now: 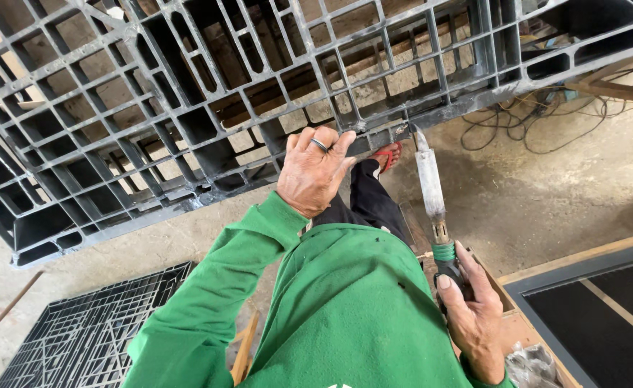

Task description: The person uses a handheld welding torch to weld along the edges of a large black metal grid frame. They hold the grid with one hand while applying the torch with the other, moving along the seams to fuse the metal.

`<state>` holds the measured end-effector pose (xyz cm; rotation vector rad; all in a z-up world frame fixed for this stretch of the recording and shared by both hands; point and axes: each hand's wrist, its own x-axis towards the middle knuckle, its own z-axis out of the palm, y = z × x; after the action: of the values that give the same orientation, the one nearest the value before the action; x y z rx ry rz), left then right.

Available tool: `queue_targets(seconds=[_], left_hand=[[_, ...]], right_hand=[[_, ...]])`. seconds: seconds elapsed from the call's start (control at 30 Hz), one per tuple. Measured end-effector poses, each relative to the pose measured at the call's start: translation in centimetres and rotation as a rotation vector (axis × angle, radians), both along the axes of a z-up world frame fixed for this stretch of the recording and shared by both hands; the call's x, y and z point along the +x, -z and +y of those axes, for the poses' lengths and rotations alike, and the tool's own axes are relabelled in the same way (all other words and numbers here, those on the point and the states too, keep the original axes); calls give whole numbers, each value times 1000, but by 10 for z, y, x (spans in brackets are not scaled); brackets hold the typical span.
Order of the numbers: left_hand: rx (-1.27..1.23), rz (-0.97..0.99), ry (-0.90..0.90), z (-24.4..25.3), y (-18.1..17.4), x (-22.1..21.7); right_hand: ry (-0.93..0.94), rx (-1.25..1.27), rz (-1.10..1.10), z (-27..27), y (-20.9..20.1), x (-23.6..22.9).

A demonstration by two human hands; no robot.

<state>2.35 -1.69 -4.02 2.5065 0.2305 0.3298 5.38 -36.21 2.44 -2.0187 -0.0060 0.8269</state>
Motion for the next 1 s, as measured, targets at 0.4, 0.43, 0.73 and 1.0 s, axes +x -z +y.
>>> queue_targets(seconds=[0.4, 0.43, 0.73, 1.0], left_hand=[[26, 35, 5, 0, 3, 0], [32, 22, 3, 0, 3, 1], [93, 38, 1, -6, -11, 9], [195, 19, 80, -6, -14, 5]], right_hand=[[-121, -7, -149, 11, -7, 10], [-138, -21, -159, 13, -8, 12], [-203, -110, -264, 27, -26, 20], [-118, -133, -241, 32, -25, -4]])
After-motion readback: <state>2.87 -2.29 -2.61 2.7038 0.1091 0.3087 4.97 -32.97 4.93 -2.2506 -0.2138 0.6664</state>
